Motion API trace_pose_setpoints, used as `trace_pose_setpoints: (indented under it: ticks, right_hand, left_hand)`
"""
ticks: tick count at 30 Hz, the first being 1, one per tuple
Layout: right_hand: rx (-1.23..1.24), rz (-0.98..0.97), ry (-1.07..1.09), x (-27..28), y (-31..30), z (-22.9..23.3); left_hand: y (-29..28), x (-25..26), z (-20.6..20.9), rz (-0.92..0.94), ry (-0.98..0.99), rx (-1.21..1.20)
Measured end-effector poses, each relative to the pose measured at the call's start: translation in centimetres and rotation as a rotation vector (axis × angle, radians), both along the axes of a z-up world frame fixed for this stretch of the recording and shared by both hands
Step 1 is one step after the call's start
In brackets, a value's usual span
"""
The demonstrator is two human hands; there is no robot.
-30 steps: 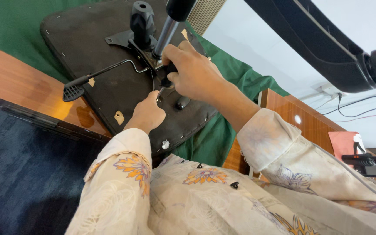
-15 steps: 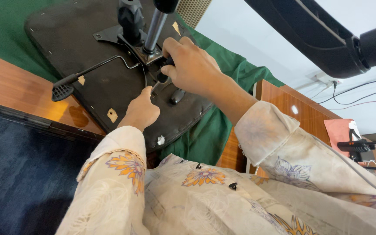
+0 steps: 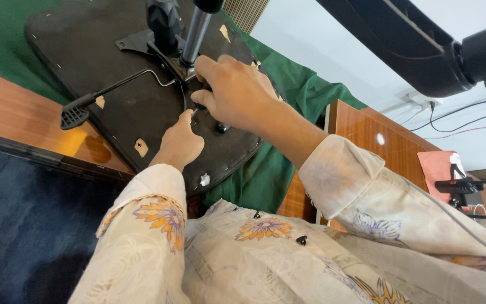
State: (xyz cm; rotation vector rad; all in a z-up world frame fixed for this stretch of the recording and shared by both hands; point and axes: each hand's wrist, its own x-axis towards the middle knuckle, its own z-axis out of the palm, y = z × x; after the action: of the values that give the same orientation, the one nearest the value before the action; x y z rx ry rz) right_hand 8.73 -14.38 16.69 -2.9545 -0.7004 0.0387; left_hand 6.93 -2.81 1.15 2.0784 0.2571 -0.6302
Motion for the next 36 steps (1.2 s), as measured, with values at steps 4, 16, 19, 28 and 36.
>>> trace_pose_setpoints:
  ticks: [4, 16, 19, 28, 36]
  right_hand:
    - [0.119, 0.14, 0.052, 0.8, -0.4, 0.5]
    - [0.134, 0.076, -0.044, 2.0, -0.8, -1.1]
    - [0.144, 0.124, -0.035, 2.2, -1.2, -1.1]
    - [0.173, 0.103, -0.032, 2.6, -1.5, -1.4]
    - [0.245, 0.214, -0.033, 2.5, -2.4, -1.2]
  left_hand:
    - [0.1, -0.2, 0.0, 0.012, -0.032, -0.016]
    - [0.3, -0.4, 0.0, -0.011, 0.003, -0.014]
    - [0.3, -0.4, 0.0, -0.012, 0.0, -0.011]
    - [0.2, -0.3, 0.2, -0.001, 0.007, 0.007]
    - [-0.1, -0.5, -0.5, 0.005, -0.023, 0.003]
